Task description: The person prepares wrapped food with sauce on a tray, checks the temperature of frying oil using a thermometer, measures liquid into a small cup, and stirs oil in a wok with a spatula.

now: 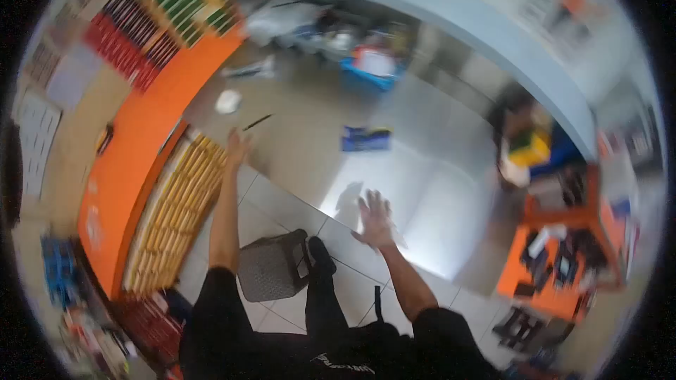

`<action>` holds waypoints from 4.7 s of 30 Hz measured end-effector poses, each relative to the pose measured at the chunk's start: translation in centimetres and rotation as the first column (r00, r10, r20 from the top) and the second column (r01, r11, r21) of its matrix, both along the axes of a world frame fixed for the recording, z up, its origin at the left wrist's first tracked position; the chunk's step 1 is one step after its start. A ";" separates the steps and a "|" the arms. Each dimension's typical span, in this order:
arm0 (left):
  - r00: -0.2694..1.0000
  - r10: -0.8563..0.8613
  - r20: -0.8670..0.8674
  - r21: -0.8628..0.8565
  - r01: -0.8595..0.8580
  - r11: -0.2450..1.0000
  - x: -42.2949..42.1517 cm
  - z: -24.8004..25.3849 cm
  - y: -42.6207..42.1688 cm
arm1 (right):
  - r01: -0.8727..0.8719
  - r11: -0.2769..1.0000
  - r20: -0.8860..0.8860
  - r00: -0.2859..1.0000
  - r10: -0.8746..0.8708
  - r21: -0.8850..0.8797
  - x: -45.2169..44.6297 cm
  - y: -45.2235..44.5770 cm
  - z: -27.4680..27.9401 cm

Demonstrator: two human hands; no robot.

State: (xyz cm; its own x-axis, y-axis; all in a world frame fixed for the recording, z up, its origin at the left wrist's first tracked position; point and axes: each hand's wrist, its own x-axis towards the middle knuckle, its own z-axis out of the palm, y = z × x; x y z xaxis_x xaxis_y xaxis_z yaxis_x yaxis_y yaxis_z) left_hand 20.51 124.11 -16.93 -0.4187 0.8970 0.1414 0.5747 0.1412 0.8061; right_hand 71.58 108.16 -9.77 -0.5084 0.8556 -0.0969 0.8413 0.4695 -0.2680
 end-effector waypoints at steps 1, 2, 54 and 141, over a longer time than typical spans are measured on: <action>0.993 0.092 -0.079 0.008 -0.091 0.996 -2.4 0.2 4.5 | -0.003 0.999 0.088 0.996 -0.001 0.045 -1.3 1.1 -0.1; 0.969 0.208 -0.131 -0.052 -0.216 0.975 -3.2 2.4 7.8 | -0.030 0.999 0.064 0.998 0.027 0.041 -2.2 1.4 -0.9; -0.170 0.598 0.783 -0.126 -0.985 -0.115 56.0 26.3 -135.0 | -0.776 -0.470 -0.903 0.306 0.303 -0.421 -11.2 -111.9 16.0; -0.602 0.780 -0.171 -0.474 -0.644 -0.601 36.4 4.5 -161.0 | -0.054 -0.982 0.050 -0.998 0.046 -0.179 -35.0 -143.7 -2.5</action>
State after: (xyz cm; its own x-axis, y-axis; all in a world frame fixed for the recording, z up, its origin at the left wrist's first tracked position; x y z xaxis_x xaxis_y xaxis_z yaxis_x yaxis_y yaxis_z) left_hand 56.92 -36.87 -12.44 -0.3922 -0.8903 -0.2312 -0.8174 0.2220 0.5316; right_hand 36.54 -35.50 -12.25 0.4567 -0.8464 -0.2739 -0.8758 -0.3738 -0.3052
